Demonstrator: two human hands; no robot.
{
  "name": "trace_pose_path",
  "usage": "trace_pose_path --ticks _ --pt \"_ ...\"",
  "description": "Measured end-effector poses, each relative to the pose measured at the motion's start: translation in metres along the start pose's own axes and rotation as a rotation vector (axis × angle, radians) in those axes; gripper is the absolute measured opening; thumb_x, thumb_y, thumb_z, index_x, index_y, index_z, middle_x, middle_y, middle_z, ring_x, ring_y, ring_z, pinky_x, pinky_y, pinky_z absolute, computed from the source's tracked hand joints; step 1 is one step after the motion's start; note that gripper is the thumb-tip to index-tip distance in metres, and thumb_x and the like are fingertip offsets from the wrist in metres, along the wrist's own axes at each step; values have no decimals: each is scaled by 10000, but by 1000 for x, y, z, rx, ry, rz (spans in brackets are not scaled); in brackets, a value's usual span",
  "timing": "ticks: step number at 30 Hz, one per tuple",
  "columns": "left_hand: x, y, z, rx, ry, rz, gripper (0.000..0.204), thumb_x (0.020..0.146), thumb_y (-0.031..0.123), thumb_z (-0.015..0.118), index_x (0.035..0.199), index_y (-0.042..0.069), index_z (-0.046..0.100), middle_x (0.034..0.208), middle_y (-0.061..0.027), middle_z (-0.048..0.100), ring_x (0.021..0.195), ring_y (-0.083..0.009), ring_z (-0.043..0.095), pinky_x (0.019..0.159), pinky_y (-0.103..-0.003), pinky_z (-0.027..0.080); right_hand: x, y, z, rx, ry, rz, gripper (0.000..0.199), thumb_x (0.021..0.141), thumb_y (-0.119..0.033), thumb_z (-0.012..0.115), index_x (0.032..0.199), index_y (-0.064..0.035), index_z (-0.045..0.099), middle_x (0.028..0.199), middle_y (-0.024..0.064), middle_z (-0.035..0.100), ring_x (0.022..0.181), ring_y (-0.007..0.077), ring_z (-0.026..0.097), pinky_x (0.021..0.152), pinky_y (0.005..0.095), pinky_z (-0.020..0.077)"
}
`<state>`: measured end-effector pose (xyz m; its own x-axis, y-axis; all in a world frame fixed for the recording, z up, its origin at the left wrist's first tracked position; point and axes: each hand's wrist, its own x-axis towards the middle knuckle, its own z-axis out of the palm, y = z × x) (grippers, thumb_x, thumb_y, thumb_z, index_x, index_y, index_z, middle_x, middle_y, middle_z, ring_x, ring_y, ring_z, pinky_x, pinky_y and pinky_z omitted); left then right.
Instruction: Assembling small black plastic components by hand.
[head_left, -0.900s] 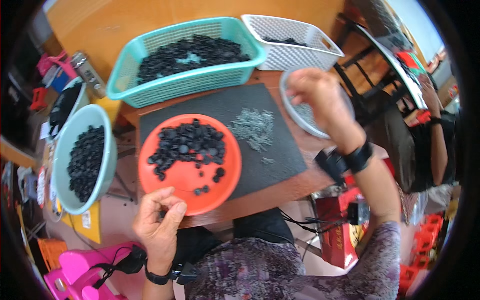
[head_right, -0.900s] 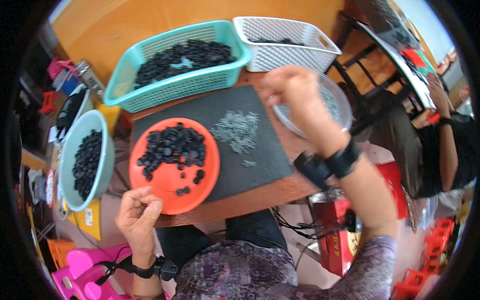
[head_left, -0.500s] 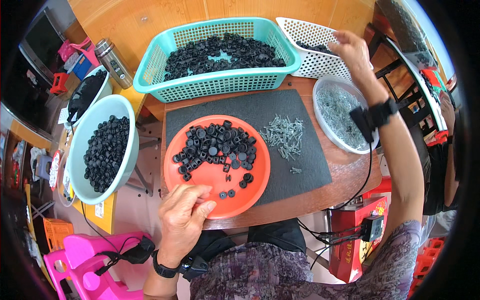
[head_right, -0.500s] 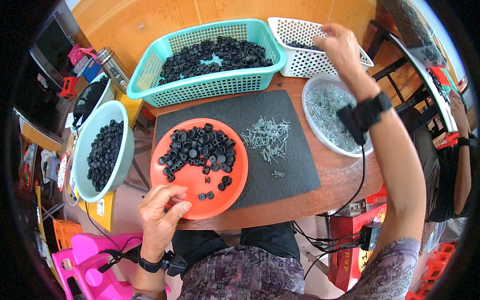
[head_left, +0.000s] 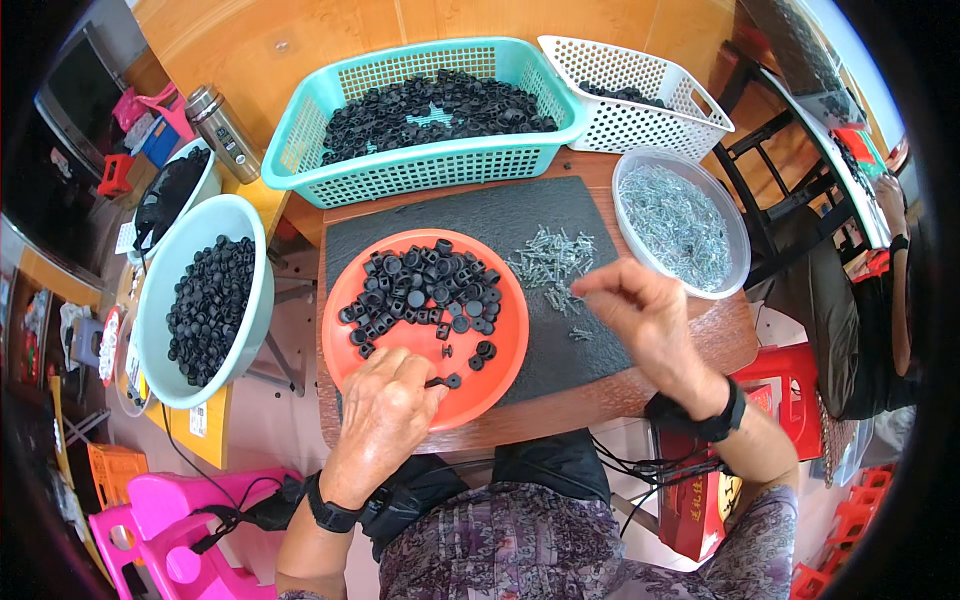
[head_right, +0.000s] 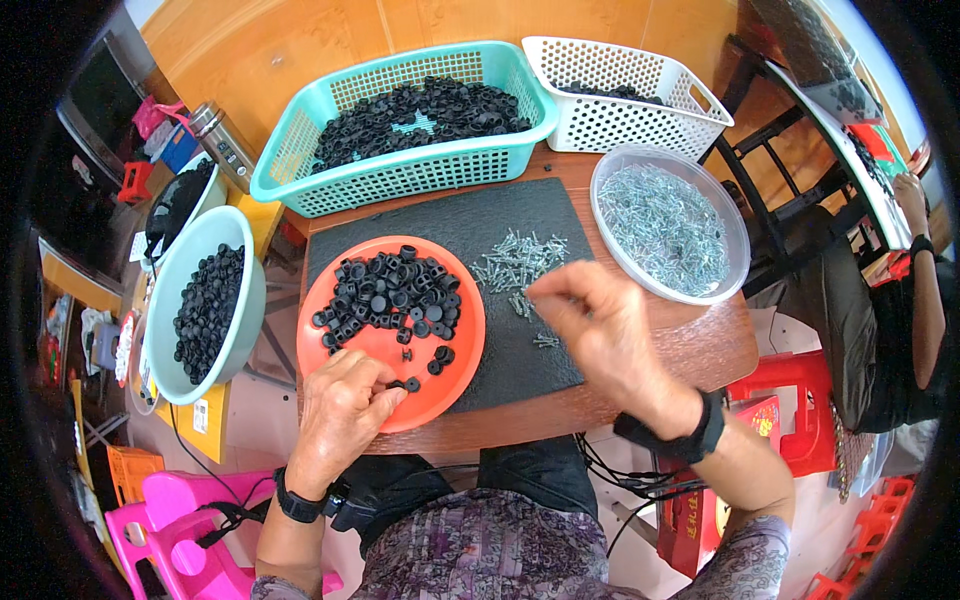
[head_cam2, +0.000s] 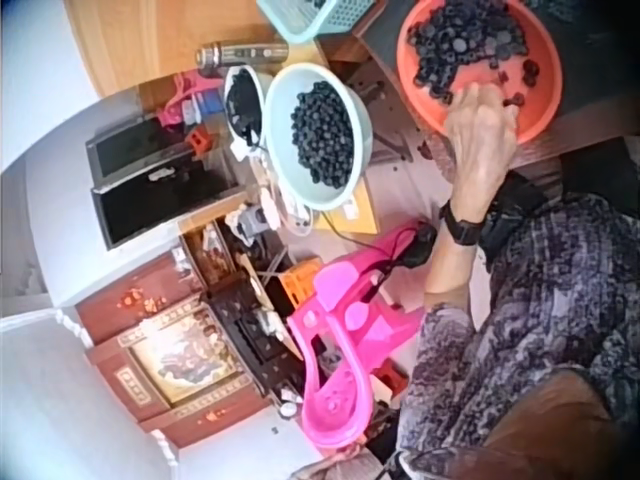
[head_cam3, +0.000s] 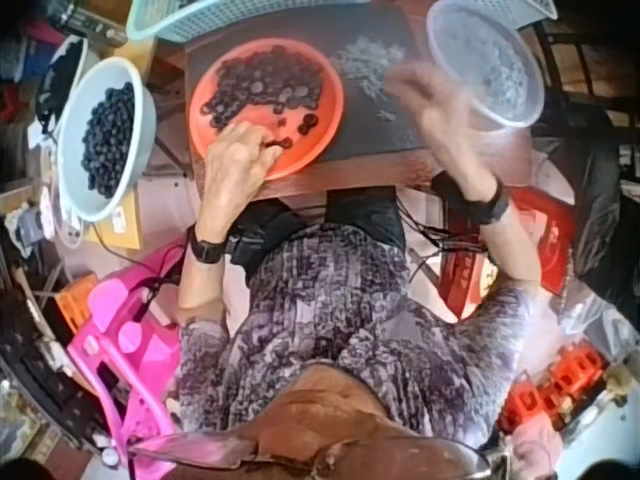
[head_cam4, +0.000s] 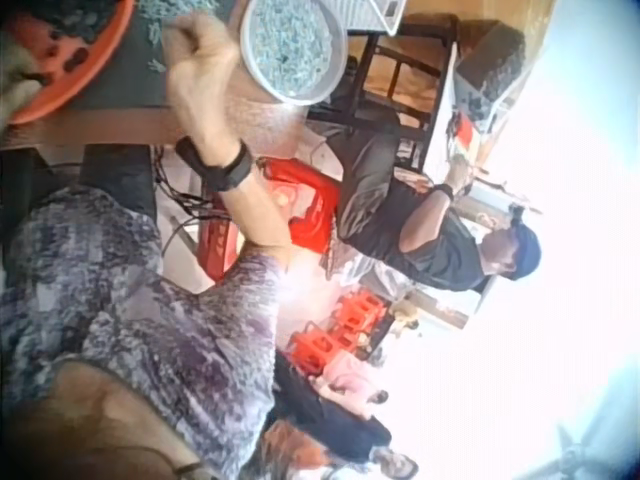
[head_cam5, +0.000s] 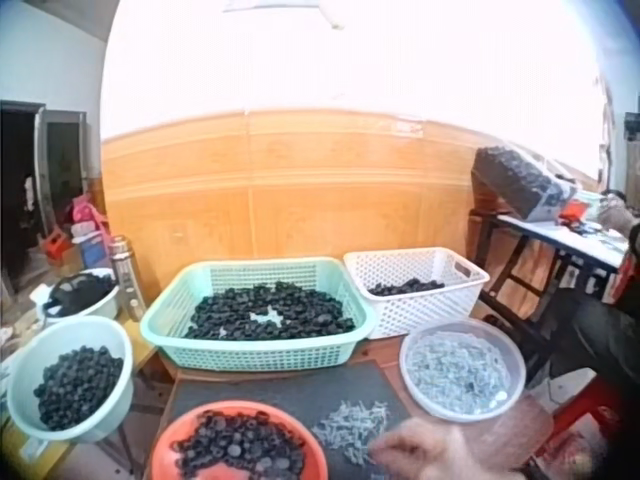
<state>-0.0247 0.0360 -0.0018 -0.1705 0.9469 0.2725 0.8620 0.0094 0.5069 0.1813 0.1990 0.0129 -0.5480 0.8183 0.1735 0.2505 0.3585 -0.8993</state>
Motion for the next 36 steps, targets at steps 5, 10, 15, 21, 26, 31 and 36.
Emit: trace_pose_path --ticks 5,10,15,21,26,31,36 --pt "-2 1 3 84 63 75 168 623 -1 696 711 5 553 659 -97 553 626 -258 547 555 -355 429 -23 -10 31 14 -80 -213 86 767 18 614 846 -13 625 756 80 596 702 197 574 611 298 446" --pt "-4 0 2 -27 123 6 153 643 -40 680 720 8 557 669 -52 575 617 -162 566 532 -283 436 -38 -14 52 103 -114 -211 99 766 34 610 849 -17 617 749 88 587 694 210 572 608 306 446" --pt "-15 22 -12 -750 125 -410 132 709 -69 667 785 1 583 780 -12 594 716 -63 546 615 -197 447 -54 -31 74 302 -155 -127 124 771 12 635 890 -12 611 771 92 580 703 209 570 617 303 449" --pt "-24 35 -12 -906 236 -351 143 743 -49 674 867 -25 608 809 -31 598 719 -65 556 637 -195 471 -57 -45 86 719 -212 124 102 867 -8 578 966 16 581 873 34 611 799 50 553 712 205 480" --pt "-27 31 -6 -1140 230 -374 217 753 -21 696 956 -40 623 874 -48 603 762 -92 581 686 -206 484 -59 -41 86 851 -192 201 95 868 -7 576 960 13 580 874 29 610 778 52 556 685 198 480" --pt "-28 33 3 -1170 270 -366 243 721 10 729 941 -33 636 862 -38 599 770 -99 567 709 -208 462 -63 -40 88 870 -179 220 88 868 -10 578 954 11 578 868 26 607 775 47 553 680 195 479" --pt "-26 38 4 -1213 284 -413 266 691 46 760 916 -28 639 832 -27 589 749 -99 541 715 -210 439 -63 -40 88 935 -166 260 95 863 -1 581 954 8 555 856 41 603 773 57 568 672 195 496"
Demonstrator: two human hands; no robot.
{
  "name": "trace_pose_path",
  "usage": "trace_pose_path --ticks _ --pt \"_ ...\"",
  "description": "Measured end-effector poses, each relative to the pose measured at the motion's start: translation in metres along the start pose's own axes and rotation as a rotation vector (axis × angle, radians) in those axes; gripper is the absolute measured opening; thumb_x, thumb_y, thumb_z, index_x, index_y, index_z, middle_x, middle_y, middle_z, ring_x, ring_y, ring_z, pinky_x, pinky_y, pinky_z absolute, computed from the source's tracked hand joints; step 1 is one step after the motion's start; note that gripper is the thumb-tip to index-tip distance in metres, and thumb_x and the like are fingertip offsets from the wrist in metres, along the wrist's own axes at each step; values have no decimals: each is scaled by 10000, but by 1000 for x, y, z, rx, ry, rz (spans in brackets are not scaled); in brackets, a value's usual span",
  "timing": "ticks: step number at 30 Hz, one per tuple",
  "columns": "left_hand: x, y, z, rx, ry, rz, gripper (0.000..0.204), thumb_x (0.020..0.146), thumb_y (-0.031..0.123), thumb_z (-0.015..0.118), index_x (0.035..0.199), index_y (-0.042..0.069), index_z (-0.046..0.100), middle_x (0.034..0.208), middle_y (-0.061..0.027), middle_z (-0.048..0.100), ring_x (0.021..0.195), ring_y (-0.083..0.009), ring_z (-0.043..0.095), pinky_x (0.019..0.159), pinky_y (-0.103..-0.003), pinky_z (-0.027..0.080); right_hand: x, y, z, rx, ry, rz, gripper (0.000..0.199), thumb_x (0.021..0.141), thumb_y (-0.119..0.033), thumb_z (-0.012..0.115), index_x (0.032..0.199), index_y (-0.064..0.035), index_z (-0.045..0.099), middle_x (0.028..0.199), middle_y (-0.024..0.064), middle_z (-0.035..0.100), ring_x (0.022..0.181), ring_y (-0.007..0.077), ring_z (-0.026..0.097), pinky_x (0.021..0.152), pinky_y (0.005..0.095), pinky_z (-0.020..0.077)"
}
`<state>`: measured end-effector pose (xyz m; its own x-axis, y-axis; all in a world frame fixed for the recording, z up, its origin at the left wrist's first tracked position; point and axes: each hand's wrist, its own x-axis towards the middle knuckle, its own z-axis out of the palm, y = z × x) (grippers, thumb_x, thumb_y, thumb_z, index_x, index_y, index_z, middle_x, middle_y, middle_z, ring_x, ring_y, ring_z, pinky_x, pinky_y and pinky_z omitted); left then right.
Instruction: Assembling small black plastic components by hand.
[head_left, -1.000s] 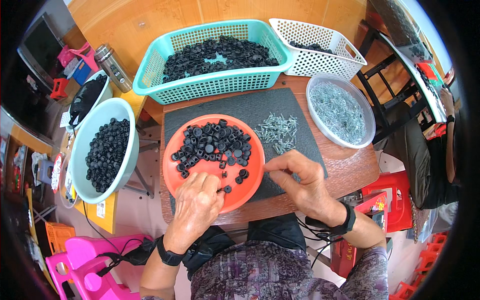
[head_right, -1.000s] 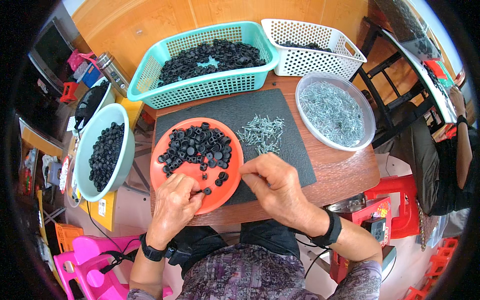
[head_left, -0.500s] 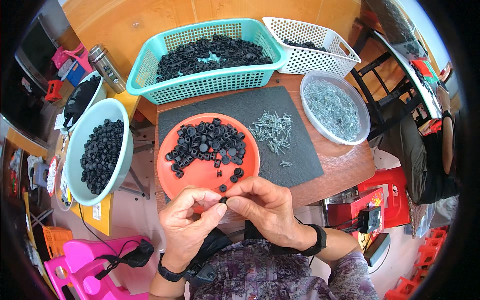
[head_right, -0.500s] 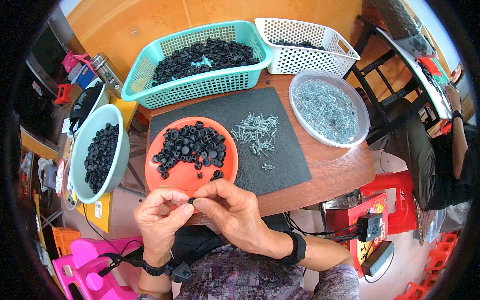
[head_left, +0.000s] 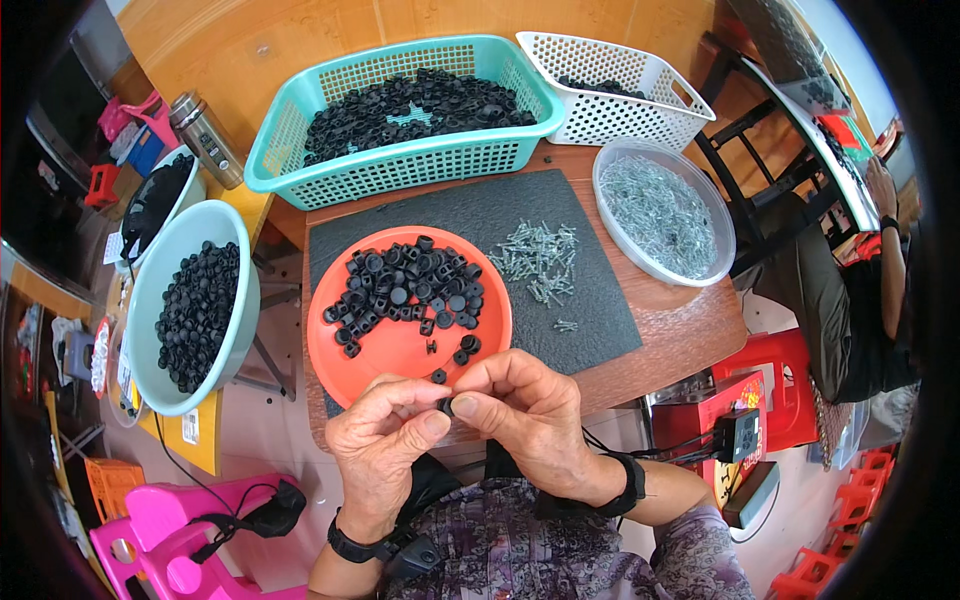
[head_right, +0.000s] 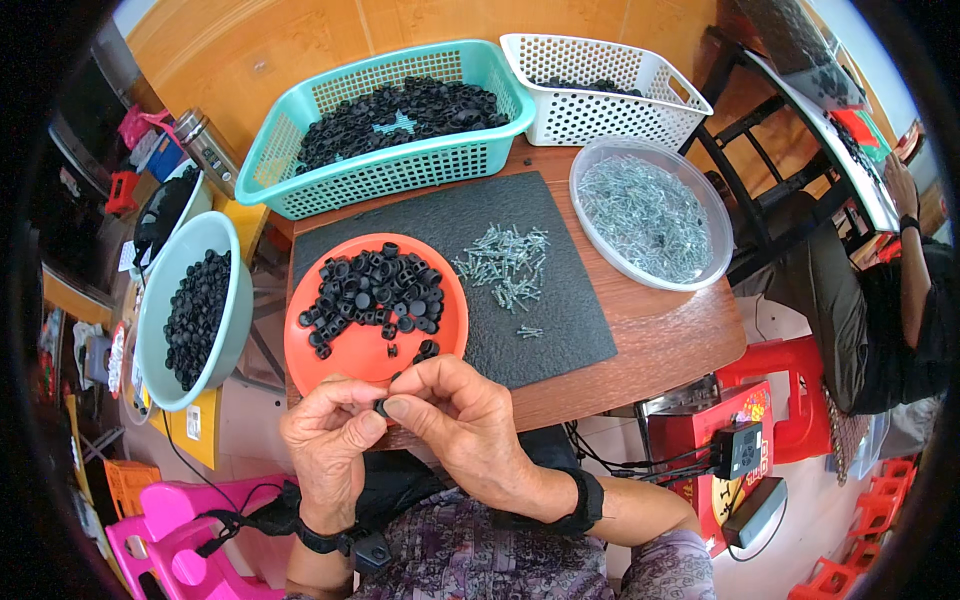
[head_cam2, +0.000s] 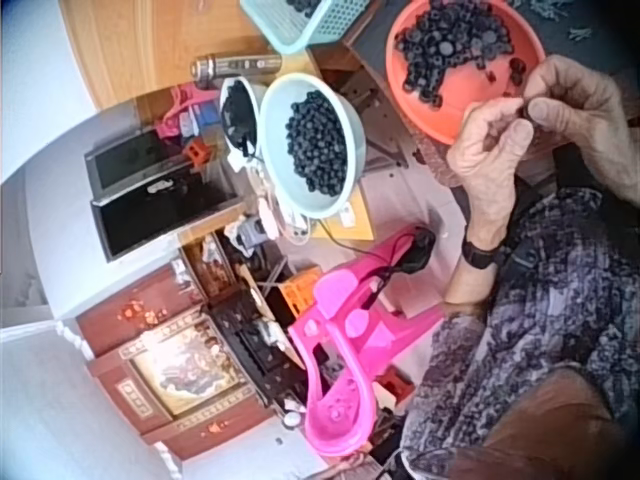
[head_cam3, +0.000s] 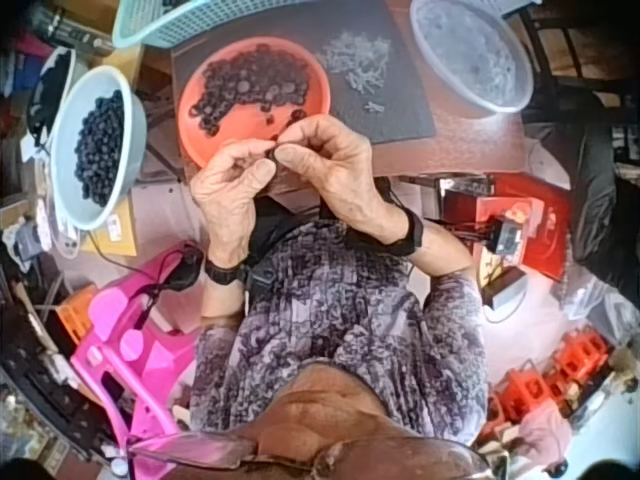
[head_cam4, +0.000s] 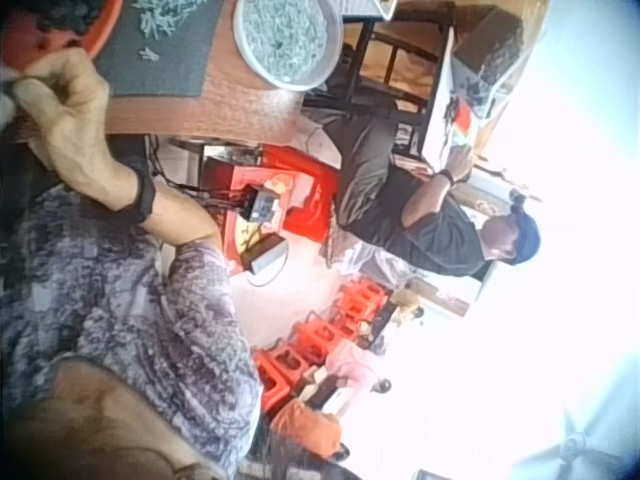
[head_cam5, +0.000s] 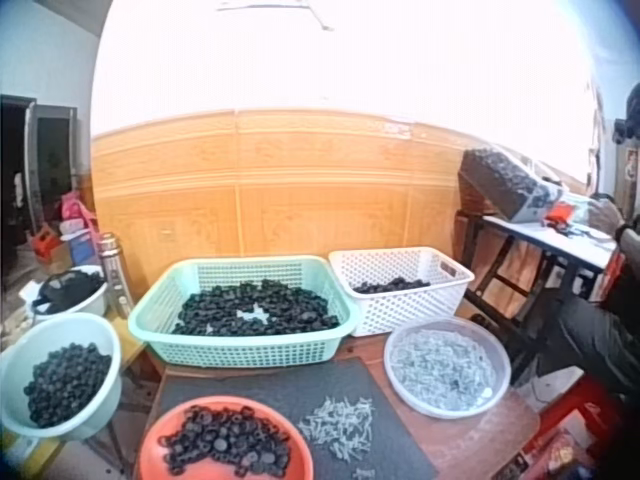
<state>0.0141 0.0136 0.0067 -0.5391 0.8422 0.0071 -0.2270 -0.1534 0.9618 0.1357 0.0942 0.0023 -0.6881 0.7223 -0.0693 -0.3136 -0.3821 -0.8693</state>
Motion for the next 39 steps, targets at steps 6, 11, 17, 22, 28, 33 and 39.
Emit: trace_pose_path --ticks 6,11,17,22,28,33,39 --pt "1 -9 -1 -20 -84 38 207 748 -5 700 943 -32 635 879 -46 609 800 -112 590 721 -224 479 -2 0 -3 10 23 -79 103 860 -5 587 955 4 547 843 35 598 761 66 580 657 207 515" --pt "-4 -11 0 -31 -17 0 216 787 99 687 924 -21 570 825 -48 605 704 -90 560 647 -200 458 -4 0 -6 -144 4 -82 100 841 0 608 935 -9 575 845 24 596 769 63 570 663 205 477" --pt "-2 -11 -6 48 76 52 268 785 174 710 908 3 543 778 -37 572 668 -105 550 615 -223 465 7 -30 -73 -991 213 -374 102 731 -4 663 827 -21 633 776 76 597 731 205 569 643 310 448" --pt "-1 -16 -9 61 48 50 254 771 149 722 902 -1 563 789 -28 582 685 -89 548 641 -211 452 23 -41 -102 -1333 179 -505 120 699 -4 670 810 -48 653 723 73 550 704 235 537 609 321 431" --pt "-1 -17 -9 35 81 27 250 758 130 734 900 -8 581 794 -14 584 700 -73 537 673 -196 425 34 -36 -107 -1618 84 -519 145 664 -15 674 798 -68 656 690 66 512 697 252 510 606 356 427" --pt "0 -17 -10 36 76 25 251 757 124 735 903 -9 581 795 -13 584 700 -73 536 677 -197 427 28 -41 -108 -1590 -8 -526 159 663 5 666 807 -63 657 697 73 521 701 259 515 600 357 429" --pt "0 -17 -11 20 73 30 260 752 122 740 904 -17 581 797 -13 584 701 -70 532 675 -194 424 30 -41 -109 -1533 74 -527 175 653 4 675 816 -57 659 690 77 521 689 259 511 604 358 429"
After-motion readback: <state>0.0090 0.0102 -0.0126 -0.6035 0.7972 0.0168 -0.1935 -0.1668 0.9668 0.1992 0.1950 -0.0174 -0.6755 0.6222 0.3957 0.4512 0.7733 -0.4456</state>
